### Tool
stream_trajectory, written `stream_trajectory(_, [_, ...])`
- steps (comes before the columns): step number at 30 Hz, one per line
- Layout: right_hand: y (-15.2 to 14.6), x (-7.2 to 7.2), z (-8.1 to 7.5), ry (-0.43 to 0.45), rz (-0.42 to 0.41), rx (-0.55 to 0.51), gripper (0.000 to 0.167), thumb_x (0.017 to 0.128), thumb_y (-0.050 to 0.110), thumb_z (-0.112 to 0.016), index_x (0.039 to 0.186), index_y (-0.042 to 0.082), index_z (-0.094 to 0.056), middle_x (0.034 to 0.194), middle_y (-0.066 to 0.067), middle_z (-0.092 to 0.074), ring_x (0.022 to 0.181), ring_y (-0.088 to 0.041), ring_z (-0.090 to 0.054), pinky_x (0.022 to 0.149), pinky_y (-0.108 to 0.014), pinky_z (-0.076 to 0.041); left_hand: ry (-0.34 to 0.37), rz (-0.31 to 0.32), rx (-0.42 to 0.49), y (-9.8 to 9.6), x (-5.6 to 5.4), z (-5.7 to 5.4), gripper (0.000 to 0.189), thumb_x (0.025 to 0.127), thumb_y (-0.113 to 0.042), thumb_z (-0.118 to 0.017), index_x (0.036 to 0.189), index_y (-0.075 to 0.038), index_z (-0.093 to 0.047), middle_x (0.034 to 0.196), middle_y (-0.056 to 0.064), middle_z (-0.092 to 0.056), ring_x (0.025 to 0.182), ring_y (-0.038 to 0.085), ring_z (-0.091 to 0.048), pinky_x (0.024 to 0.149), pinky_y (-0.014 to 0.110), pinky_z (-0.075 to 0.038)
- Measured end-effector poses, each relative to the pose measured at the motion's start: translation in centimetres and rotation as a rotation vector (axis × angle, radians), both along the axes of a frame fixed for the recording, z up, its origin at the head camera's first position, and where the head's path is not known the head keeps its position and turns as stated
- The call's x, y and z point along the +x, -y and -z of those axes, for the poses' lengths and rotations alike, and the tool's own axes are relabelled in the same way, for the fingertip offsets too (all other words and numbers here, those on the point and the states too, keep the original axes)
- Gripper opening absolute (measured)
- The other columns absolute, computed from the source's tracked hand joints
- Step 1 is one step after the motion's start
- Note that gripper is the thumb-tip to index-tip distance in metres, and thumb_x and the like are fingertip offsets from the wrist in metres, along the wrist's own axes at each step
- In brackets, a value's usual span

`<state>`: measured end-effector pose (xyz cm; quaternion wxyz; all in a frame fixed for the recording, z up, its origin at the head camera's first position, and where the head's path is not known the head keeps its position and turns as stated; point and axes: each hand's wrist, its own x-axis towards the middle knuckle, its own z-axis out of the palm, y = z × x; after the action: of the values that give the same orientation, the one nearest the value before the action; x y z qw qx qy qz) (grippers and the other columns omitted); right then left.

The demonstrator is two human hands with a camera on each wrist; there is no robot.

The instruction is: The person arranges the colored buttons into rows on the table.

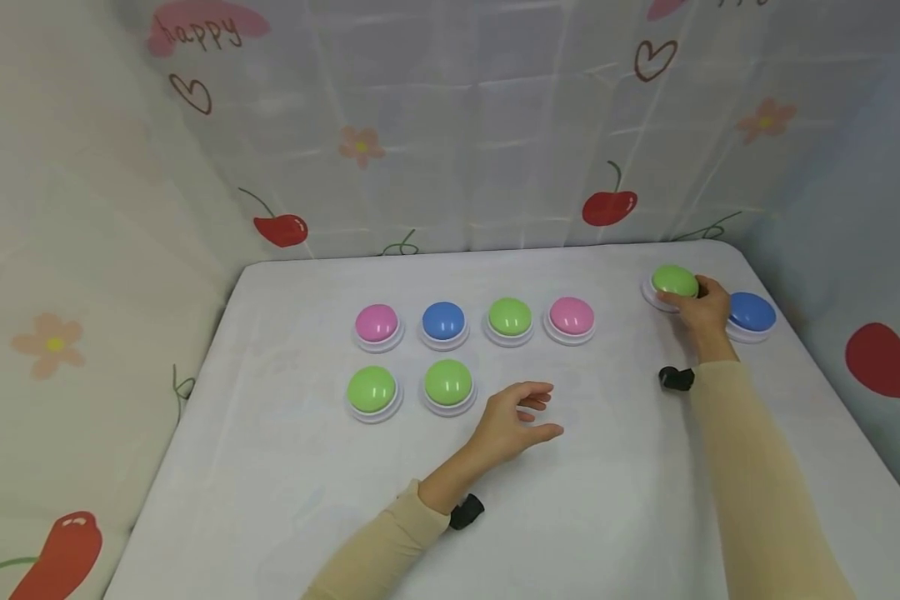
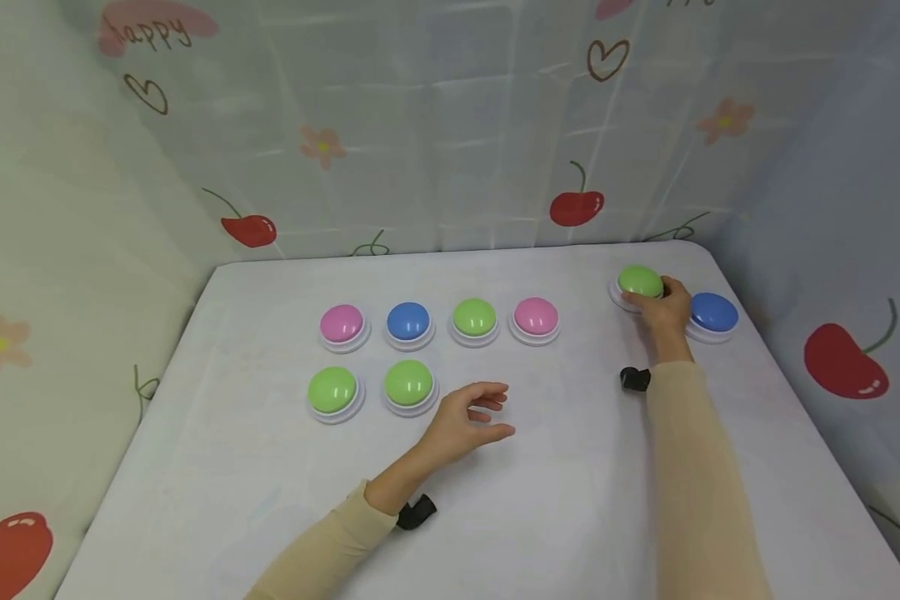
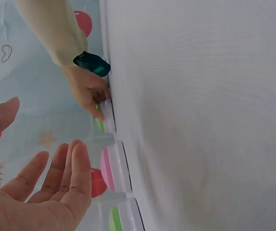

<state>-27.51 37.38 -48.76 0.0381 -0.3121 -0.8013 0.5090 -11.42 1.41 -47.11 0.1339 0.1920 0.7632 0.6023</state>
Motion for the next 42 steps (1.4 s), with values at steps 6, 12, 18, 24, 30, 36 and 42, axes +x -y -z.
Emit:
stream_trajectory(6, [0.2, 1.2, -0.5, -0.018, -0.002, -0.009, 0.088, 0.085, 0.034, -0.075, 0.155, 0.011, -0.026, 0.161, -0.01, -0.026, 0.147, -0.025, -0.026, 0.121, -0.035, -0.026, -0.006, -0.012, -0.009, -0.1, -0.2, 0.5, 0.055, 0.08, -0.011, -0.079, 0.129, 0.001, -0.059, 0.12, 0.019, -0.065, 0.108, 0.029, -0.064, 0.09, 0.031, -0.056])
stream_trajectory(12, [1.5, 3.4, -1.8, -0.069, -0.088, 0.033, 0.087, 0.084, 0.034, -0.076, 0.153, 0.01, -0.03, 0.159, -0.012, -0.031, 0.145, -0.027, -0.029, 0.12, -0.038, -0.028, -0.021, -0.047, -0.009, -0.1, -1.0, 0.5, 0.054, 0.082, -0.011, -0.078, 0.13, 0.001, -0.058, 0.121, 0.019, -0.064, 0.108, 0.029, -0.064, 0.091, 0.036, -0.056])
stream_trajectory(18, [4.1, 6.6, -3.1, -0.121, -0.208, 0.03, 0.086, 0.085, 0.031, -0.077, 0.153, 0.009, -0.029, 0.158, -0.015, -0.031, 0.146, -0.032, -0.03, 0.12, -0.042, -0.029, -0.033, -0.106, 0.019, -0.5, -2.2, -0.2, 0.055, 0.083, -0.013, -0.077, 0.133, -0.002, -0.056, 0.125, 0.019, -0.062, 0.109, 0.028, -0.063, 0.092, 0.034, -0.055])
stream_trajectory(24, [7.7, 10.3, -4.1, -0.194, -0.401, 0.033, 0.083, 0.084, 0.024, -0.078, 0.151, 0.003, -0.032, 0.154, -0.02, -0.035, 0.143, -0.038, -0.032, 0.117, -0.049, -0.031, -0.087, -0.145, -0.004, -1.1, -3.1, -1.0, 0.057, 0.083, -0.014, -0.077, 0.135, -0.006, -0.056, 0.13, 0.015, -0.059, 0.114, 0.028, -0.06, 0.093, 0.03, -0.055])
stream_trajectory(30, [10.9, 12.6, -4.0, -0.288, -0.58, 0.033, 0.075, 0.08, 0.013, -0.08, 0.144, 0.001, -0.042, 0.144, -0.019, -0.046, 0.134, -0.033, -0.042, 0.113, -0.024, -0.037, -0.137, -0.141, -0.039, -1.7, -3.6, -1.4, 0.061, 0.083, -0.016, -0.078, 0.137, -0.005, -0.053, 0.131, 0.016, -0.056, 0.117, 0.029, -0.057, 0.094, 0.028, -0.054])
stream_trajectory(36, [12.9, 13.9, -3.7, -0.325, -0.696, 0.013, 0.073, 0.076, 0.009, -0.083, 0.14, 0.002, -0.047, 0.14, -0.016, -0.05, 0.129, -0.028, -0.046, 0.099, -0.002, -0.036, -0.134, -0.132, -0.029, -1.8, -3.5, -1.4, 0.07, 0.08, -0.013, -0.081, 0.141, -0.002, -0.048, 0.135, 0.017, -0.052, 0.119, 0.032, -0.056, 0.097, 0.036, -0.054])
stream_trajectory(42, [14.1, 14.6, -3.4, -0.303, -0.754, -0.001, 0.077, 0.073, 0.005, -0.084, 0.14, 0.002, -0.047, 0.141, -0.017, -0.05, 0.132, -0.036, -0.046, 0.113, -0.036, -0.038, -0.116, -0.125, -0.05, -1.5, -3.1, -0.5, 0.072, 0.076, -0.01, -0.083, 0.14, -0.006, -0.05, 0.133, 0.013, -0.053, 0.117, 0.026, -0.056, 0.097, 0.034, -0.054])
